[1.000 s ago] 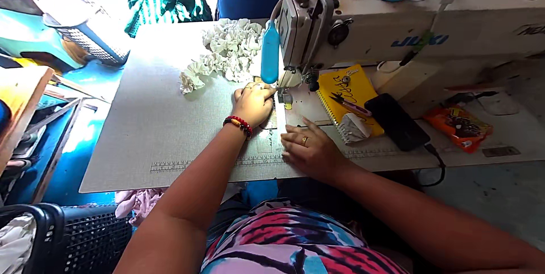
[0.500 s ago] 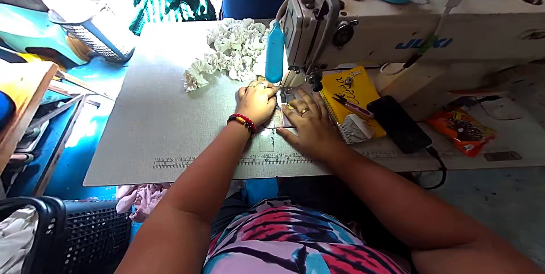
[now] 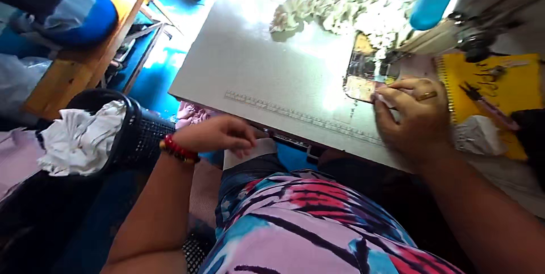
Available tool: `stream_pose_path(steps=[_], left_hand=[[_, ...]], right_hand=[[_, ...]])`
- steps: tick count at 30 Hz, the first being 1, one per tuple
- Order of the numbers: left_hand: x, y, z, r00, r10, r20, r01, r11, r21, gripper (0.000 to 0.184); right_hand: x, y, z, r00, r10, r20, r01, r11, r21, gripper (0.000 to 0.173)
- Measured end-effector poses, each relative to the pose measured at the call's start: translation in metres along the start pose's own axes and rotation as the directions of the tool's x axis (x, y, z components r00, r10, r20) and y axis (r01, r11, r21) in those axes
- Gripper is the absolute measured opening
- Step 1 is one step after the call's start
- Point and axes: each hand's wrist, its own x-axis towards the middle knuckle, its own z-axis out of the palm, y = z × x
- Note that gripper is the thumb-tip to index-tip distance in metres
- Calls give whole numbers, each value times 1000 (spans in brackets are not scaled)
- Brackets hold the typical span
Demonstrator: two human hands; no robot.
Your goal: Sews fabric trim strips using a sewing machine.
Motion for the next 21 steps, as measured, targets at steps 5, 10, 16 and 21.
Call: stream_pose_path(steps=[5, 10, 16, 21], left_hand=[[-28, -112, 52, 804, -454, -384, 465, 883, -69, 47], [-26, -133, 62, 796, -400, -454, 368, 916, -162, 30], [-34, -121, 50, 886, -190, -422, 368, 843, 393, 34], [-47, -102, 48, 885, 177, -430, 157, 757, 634, 26]], right_hand=[[1, -9, 0, 994, -104, -35, 104, 995, -13, 31], [-3, -30, -4, 991, -136, -18, 136, 990, 23, 33], [-19, -75, 6, 979, -202, -24, 203, 972, 115, 28], [-17, -119, 9, 960, -280, -17, 274, 922, 273, 24]])
